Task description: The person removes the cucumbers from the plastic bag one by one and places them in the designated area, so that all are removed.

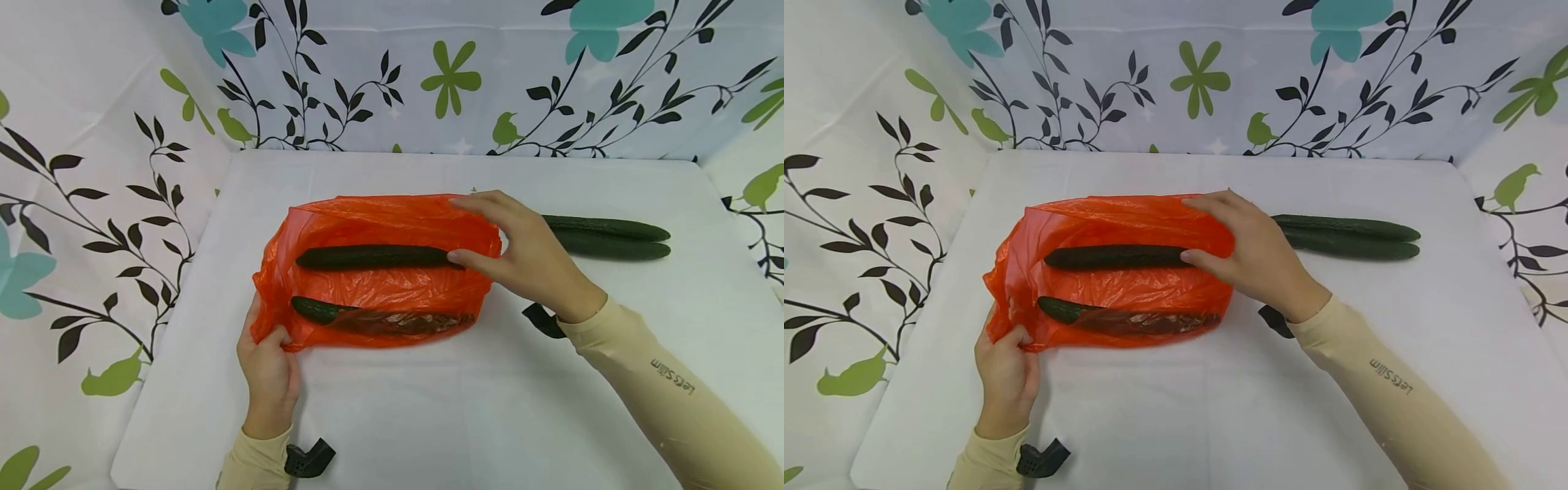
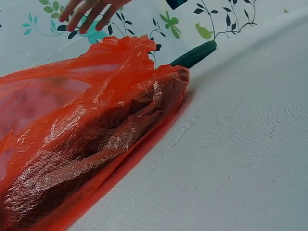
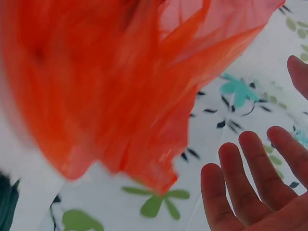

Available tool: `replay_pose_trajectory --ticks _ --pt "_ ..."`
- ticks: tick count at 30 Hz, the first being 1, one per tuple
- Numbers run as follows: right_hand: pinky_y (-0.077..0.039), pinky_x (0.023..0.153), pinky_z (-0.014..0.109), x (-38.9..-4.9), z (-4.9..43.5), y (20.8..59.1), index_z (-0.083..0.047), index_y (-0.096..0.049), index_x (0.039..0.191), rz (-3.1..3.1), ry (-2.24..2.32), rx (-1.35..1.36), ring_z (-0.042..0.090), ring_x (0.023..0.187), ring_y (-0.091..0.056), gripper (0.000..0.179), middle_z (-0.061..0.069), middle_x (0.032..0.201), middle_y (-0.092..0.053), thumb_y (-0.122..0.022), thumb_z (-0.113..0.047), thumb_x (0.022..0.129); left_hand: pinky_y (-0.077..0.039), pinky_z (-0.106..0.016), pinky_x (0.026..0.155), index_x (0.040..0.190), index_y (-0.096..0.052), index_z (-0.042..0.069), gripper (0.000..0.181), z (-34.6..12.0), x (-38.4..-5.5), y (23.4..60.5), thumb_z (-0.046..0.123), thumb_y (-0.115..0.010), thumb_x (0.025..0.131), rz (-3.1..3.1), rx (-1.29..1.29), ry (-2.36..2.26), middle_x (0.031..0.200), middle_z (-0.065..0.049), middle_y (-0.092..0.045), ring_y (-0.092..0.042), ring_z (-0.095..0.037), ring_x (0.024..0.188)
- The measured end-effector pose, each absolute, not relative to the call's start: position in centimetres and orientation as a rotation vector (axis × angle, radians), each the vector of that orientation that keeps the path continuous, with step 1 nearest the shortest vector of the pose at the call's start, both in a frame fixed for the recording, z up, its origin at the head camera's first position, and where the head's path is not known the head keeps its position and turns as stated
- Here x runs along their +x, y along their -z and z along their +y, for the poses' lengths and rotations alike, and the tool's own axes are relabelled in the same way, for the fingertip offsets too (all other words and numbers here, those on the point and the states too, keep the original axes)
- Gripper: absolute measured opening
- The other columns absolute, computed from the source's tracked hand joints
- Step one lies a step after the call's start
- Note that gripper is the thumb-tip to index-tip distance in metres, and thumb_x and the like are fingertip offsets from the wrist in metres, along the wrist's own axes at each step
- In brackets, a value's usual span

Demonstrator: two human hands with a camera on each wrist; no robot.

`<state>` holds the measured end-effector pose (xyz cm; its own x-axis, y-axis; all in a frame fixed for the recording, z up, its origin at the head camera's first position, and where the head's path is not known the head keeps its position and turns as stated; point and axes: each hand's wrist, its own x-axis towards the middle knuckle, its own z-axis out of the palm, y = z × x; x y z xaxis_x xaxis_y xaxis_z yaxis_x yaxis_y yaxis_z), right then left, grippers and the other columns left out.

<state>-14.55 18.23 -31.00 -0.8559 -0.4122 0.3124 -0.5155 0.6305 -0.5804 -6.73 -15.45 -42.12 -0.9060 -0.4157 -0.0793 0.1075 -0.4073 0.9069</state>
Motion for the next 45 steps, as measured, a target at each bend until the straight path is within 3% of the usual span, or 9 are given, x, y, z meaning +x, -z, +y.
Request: replay_pose_trajectory --ticks 3,11,17,23,33,39,45 --pt "-0.042 0.108 0.051 -14.6 16.4 31.0 -0.014 -0.058 0.142 -2.659 -1.129 0.847 0.025 0.130 -0.050 0.066 0.000 0.138 -0.058 -0.083 -0.032 0.084 -0.038 -0.033 0.113 0.158 -0.032 0.005 0.076 -15.5 -6.7 42.1 -0.021 -0.028 0.087 -1.497 0.416 2.357 0.155 -0.004 -0.037 -0.033 -0.026 0.141" --pt "-0.048 0.101 0.040 -14.6 12.4 31.8 -0.014 -0.058 0.143 -2.559 -1.497 1.076 0.013 0.121 -0.056 0.068 -0.005 0.134 -0.061 -0.086 -0.026 0.082 -0.037 -0.033 0.113 0.158 -0.032 0.005 0.076 -15.6 -6.7 42.2 -0.021 -0.027 0.086 -1.500 0.415 2.355 0.156 -0.003 -0.037 -0.034 -0.026 0.141" --pt "-0.048 0.104 0.040 -15.2 9.6 32.9 -0.009 -0.056 0.143 -2.421 -1.994 1.247 0.018 0.119 -0.061 0.065 -0.001 0.131 -0.064 -0.083 -0.012 0.084 -0.038 -0.033 0.113 0.158 -0.031 0.004 0.076 -15.6 -6.6 42.2 -0.020 -0.026 0.086 -1.487 0.419 2.362 0.156 -0.004 -0.037 -0.034 -0.026 0.141" --pt "-0.046 0.107 0.042 -16.4 8.3 34.3 -0.008 -0.056 0.143 -2.401 -2.260 1.209 0.021 0.122 -0.061 0.062 0.005 0.134 -0.064 -0.080 -0.007 0.086 -0.038 -0.033 0.113 0.158 -0.031 0.003 0.076 -15.6 -6.5 42.3 -0.021 -0.026 0.086 -1.485 0.412 2.352 0.156 -0.005 -0.036 -0.033 -0.027 0.142" --pt "-0.041 0.110 0.048 -18.4 8.6 37.1 -0.011 -0.058 0.142 -2.648 -2.067 0.950 0.020 0.130 -0.053 0.066 0.004 0.140 -0.060 -0.085 -0.023 0.083 -0.037 -0.032 0.113 0.157 -0.031 0.002 0.076 -15.7 -6.6 42.5 -0.021 -0.025 0.085 -1.472 0.408 2.355 0.157 -0.005 -0.036 -0.033 -0.027 0.142" --pt "-0.042 0.109 0.040 -19.4 9.1 38.4 -0.009 -0.057 0.143 -2.791 -1.795 0.847 0.015 0.131 -0.050 0.070 0.002 0.141 -0.059 -0.086 -0.028 0.082 -0.037 -0.032 0.113 0.157 -0.032 0.002 0.076 -15.6 -6.7 42.5 -0.021 -0.026 0.085 -1.481 0.390 2.358 0.156 -0.005 -0.036 -0.034 -0.027 0.142" --pt "-0.040 0.111 0.038 -19.9 9.6 39.0 -0.009 -0.057 0.143 -2.865 -1.705 0.769 0.019 0.133 -0.049 0.069 0.001 0.141 -0.059 -0.086 -0.025 0.082 -0.037 -0.033 0.113 0.157 -0.032 0.003 0.077 -15.5 -6.8 42.4 -0.021 -0.025 0.085 -1.493 0.384 2.362 0.156 -0.005 -0.037 -0.034 -0.026 0.142"
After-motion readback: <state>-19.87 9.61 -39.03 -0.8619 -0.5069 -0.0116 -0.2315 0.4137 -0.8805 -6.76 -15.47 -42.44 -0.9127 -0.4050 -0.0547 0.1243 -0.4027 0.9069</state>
